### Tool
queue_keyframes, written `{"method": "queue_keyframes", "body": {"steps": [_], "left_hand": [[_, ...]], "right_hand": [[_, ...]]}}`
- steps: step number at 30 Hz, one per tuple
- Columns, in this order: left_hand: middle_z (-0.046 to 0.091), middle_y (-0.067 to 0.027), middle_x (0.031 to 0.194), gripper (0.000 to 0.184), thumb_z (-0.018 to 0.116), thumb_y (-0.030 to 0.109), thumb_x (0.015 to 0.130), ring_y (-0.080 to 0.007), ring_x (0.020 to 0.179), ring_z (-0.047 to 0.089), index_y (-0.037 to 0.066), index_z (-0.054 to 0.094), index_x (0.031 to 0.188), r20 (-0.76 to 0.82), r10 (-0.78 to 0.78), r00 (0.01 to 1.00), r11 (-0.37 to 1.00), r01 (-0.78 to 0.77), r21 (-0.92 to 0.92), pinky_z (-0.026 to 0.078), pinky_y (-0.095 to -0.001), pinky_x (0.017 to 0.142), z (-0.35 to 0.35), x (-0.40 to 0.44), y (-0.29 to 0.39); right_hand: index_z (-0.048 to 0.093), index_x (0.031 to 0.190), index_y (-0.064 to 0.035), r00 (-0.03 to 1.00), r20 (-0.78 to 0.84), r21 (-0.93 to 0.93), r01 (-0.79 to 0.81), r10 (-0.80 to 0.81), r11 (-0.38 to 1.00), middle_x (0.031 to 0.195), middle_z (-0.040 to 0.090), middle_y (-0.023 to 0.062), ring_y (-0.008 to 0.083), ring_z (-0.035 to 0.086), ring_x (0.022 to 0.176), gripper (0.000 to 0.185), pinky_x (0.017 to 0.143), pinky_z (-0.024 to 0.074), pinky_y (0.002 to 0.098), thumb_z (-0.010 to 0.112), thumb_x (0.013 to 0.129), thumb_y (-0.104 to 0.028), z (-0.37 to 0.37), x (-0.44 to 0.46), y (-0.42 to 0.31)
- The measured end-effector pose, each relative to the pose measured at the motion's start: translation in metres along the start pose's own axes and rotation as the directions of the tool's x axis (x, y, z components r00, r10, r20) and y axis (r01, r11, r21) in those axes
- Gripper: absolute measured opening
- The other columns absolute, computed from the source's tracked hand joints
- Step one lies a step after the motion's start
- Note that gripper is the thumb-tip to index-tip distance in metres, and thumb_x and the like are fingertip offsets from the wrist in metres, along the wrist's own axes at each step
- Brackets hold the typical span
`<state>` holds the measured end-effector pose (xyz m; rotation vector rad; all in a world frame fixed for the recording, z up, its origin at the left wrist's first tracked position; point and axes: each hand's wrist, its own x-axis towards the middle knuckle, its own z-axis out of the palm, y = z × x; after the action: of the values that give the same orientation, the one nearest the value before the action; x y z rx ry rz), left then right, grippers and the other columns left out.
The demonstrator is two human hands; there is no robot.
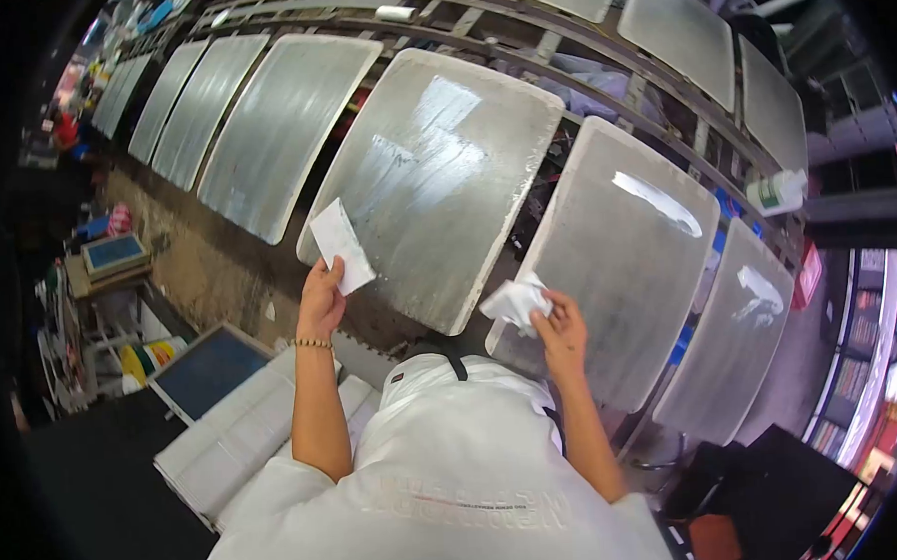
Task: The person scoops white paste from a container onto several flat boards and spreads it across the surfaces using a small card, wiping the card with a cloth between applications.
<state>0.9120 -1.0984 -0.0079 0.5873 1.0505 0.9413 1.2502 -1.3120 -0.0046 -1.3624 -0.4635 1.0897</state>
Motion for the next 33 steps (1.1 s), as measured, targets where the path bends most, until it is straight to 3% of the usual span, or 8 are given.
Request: {"method": "queue_keyframes", "body": {"steps": [4, 9, 17, 19, 25, 28, 29, 33], "left_hand": [[0.068, -0.0061, 0.121, 0.043, 0.064, 0.017, 0.102, -0.0168, 0.106, 0.068, 0.003, 0.050, 0.141, 0.347, 0.003, 0.938, 0.999, 0.014, -0.045, 0.056, -0.0352, 0.093, 0.045, -0.022, 0.013], [0.066, -0.0077, 0.128, 0.045, 0.065, 0.017, 0.101, -0.0183, 0.112, 0.066, 0.003, 0.049, 0.141, 0.434, -0.012, 0.901, 0.999, 0.025, -0.025, 0.054, -0.0369, 0.099, 0.118, -0.052, 0.007], [0.065, -0.0101, 0.128, 0.041, 0.065, 0.011, 0.100, -0.0170, 0.112, 0.065, 0.001, 0.051, 0.137, 0.372, 0.062, 0.926, 0.996, -0.082, 0.039, 0.052, -0.0336, 0.099, 0.155, -0.077, -0.008], [0.065, -0.0097, 0.127, 0.043, 0.067, 0.012, 0.098, -0.0160, 0.112, 0.065, 0.001, 0.051, 0.137, 0.351, 0.090, 0.932, 0.988, -0.128, 0.085, 0.052, -0.0329, 0.098, 0.160, -0.085, -0.011], [0.065, -0.0068, 0.124, 0.044, 0.071, 0.011, 0.096, -0.0137, 0.109, 0.063, 0.001, 0.054, 0.135, 0.360, 0.192, 0.913, 0.933, -0.284, 0.222, 0.050, -0.0318, 0.097, 0.169, -0.097, -0.015], [0.066, -0.0057, 0.121, 0.035, 0.067, 0.014, 0.100, -0.0115, 0.104, 0.063, 0.002, 0.058, 0.132, 0.280, 0.155, 0.947, 0.955, -0.217, 0.203, 0.052, -0.0285, 0.091, 0.173, -0.095, -0.022], [0.066, -0.0045, 0.120, 0.034, 0.064, 0.016, 0.103, -0.0109, 0.104, 0.063, 0.001, 0.058, 0.133, 0.374, 0.251, 0.893, 0.919, -0.341, 0.198, 0.051, -0.0289, 0.091, 0.174, -0.088, -0.029], [0.064, -0.0067, 0.122, 0.038, 0.064, 0.021, 0.104, -0.0132, 0.104, 0.061, 0.000, 0.056, 0.135, 0.370, 0.313, 0.875, 0.882, -0.412, 0.228, 0.051, -0.0308, 0.091, 0.215, -0.101, -0.035]], "right_hand": [[0.046, 0.146, 0.0028, 0.988, 0.152, 0.202, -0.003, -0.028, 0.979, 0.134, 0.062, 0.0166, 0.0206, 0.061, 0.122, 0.057, 0.103, 0.0479, 0.0319, 0.070, 0.096, -0.009, 0.056, 0.034, -0.053], [0.065, 0.127, -0.0005, 0.952, 0.257, 0.158, 0.131, -0.168, 0.979, 0.111, 0.069, 0.0055, 0.0107, 0.063, 0.099, 0.037, 0.089, 0.0496, 0.0279, 0.072, 0.097, -0.020, 0.086, 0.067, -0.109], [0.069, 0.110, -0.0040, 0.925, 0.371, 0.276, -0.030, -0.078, 0.961, 0.098, 0.068, 0.0003, 0.0063, 0.059, 0.086, 0.025, 0.079, 0.0486, 0.0258, 0.072, 0.099, -0.026, 0.083, 0.060, -0.129], [0.068, 0.105, -0.0037, 0.917, 0.372, 0.072, 0.126, -0.144, 0.989, 0.096, 0.068, 0.0003, 0.0069, 0.060, 0.087, 0.022, 0.080, 0.0488, 0.0249, 0.075, 0.097, -0.023, 0.079, 0.064, -0.123], [0.067, 0.111, 0.0026, 0.926, 0.290, 0.165, 0.202, -0.243, 0.965, 0.100, 0.074, 0.0105, 0.0125, 0.068, 0.091, 0.027, 0.080, 0.0549, 0.0283, 0.078, 0.091, -0.012, 0.077, 0.058, -0.125], [0.074, 0.102, -0.0001, 0.906, 0.298, 0.110, 0.281, -0.301, 0.953, 0.093, 0.074, 0.0050, 0.0091, 0.066, 0.085, 0.020, 0.075, 0.0538, 0.0271, 0.079, 0.091, -0.017, 0.068, 0.056, -0.115], [0.071, 0.102, -0.0008, 0.909, 0.296, 0.067, 0.286, -0.293, 0.956, 0.098, 0.074, 0.0056, 0.0109, 0.067, 0.092, 0.018, 0.081, 0.0546, 0.0276, 0.077, 0.093, -0.015, 0.062, 0.056, -0.113], [0.068, 0.089, -0.0044, 0.927, 0.101, 0.175, 0.341, -0.361, 0.924, 0.081, 0.066, -0.0004, 0.0070, 0.058, 0.077, 0.014, 0.067, 0.0479, 0.0267, 0.078, 0.092, -0.015, 0.048, 0.068, -0.098]]}}
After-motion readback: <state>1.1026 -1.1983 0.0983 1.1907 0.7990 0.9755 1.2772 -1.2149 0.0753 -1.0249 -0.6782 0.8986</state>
